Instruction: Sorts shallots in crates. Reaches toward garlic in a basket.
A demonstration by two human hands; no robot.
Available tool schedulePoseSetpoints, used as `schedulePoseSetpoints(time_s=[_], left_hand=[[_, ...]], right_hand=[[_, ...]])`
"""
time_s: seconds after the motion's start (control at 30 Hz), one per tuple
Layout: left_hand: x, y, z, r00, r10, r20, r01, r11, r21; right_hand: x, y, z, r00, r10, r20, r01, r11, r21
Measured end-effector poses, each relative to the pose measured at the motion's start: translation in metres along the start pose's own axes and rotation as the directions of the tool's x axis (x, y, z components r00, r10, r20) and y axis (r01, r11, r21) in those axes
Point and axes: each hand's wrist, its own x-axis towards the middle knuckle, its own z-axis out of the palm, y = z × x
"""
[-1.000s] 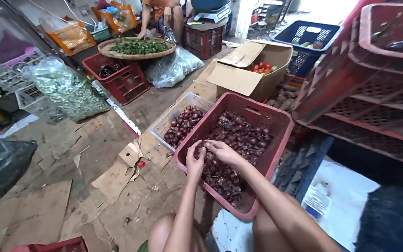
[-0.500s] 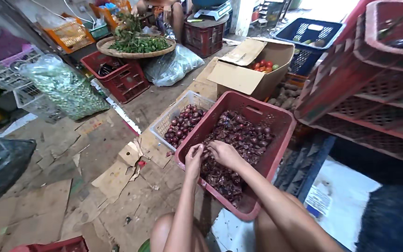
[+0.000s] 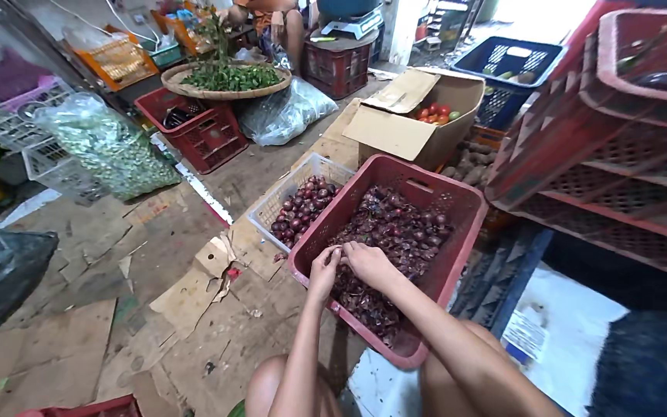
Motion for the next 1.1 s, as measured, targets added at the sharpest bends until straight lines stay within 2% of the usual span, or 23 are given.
schedulePoseSetpoints(time_s=[0.1,0.2,0.27,0.37,0.43,0.5,0.57,0.63,0.7,0.77,0.83,0.93,1.0,1.1], left_hand=[[0.003,-0.005,-0.004,0.998,-0.035,0.051,0.036,0.999,-0.011],[0.002,-0.001,-0.006,0.986,-0.095,0.139,0.119,0.978,-0.173],[-0.002,0.005,-0.003,0.989,-0.091,0.12,0.126,0.939,-0.321],[-0.001,0.011,-0.003,0.998,-0.057,0.0,0.052,0.923,-0.382],[0.001,0.018,-0.011,0.997,-0.051,-0.061,0.032,0.962,-0.273],[0.004,0.029,-0.017,0.992,-0.04,-0.122,0.015,0.98,-0.196],[0.009,0.038,-0.023,0.987,-0.013,-0.158,-0.046,0.931,-0.363],[0.014,0.038,-0.026,0.983,-0.029,-0.182,-0.073,0.848,-0.526],[0.011,0.029,-0.023,0.99,-0.012,-0.139,-0.047,0.911,-0.41],[0.006,0.022,-0.013,0.998,0.048,-0.039,-0.054,0.985,-0.161],[0.006,0.013,-0.003,0.985,0.157,0.069,-0.163,0.984,0.079],[0.005,0.003,0.009,0.964,0.266,0.02,-0.263,0.935,0.237],[0.004,-0.001,0.005,0.95,0.311,-0.018,-0.291,0.906,0.308],[0.007,0.0,-0.01,0.942,0.312,0.123,-0.336,0.884,0.324]], right_hand=[[-0.004,0.005,0.007,0.997,-0.08,0.008,0.08,0.996,0.051],[-0.008,0.013,0.01,0.977,-0.183,-0.111,0.204,0.952,0.226],[-0.007,0.009,0.006,0.978,-0.094,-0.186,0.158,0.918,0.365],[0.0,0.009,-0.006,0.967,0.227,-0.119,-0.139,0.855,0.499],[0.006,0.023,-0.007,0.925,0.375,0.067,-0.337,0.722,0.604],[0.007,0.036,-0.007,0.865,0.418,0.278,-0.476,0.506,0.72],[0.004,0.038,-0.012,0.818,0.364,0.446,-0.545,0.24,0.803],[0.004,0.038,-0.013,0.843,0.289,0.454,-0.49,0.06,0.87],[0.004,0.035,-0.013,0.893,0.232,0.387,-0.396,-0.005,0.918],[0.003,0.032,-0.009,0.942,0.189,0.279,-0.286,0.012,0.958],[0.004,0.028,-0.005,0.964,0.195,0.182,-0.19,0.02,0.982],[0.006,0.025,0.002,0.974,0.193,0.116,-0.132,0.072,0.989],[0.004,0.024,0.003,0.981,0.159,0.109,-0.145,0.237,0.961],[0.003,0.028,0.001,0.978,0.05,0.2,-0.191,0.587,0.787]])
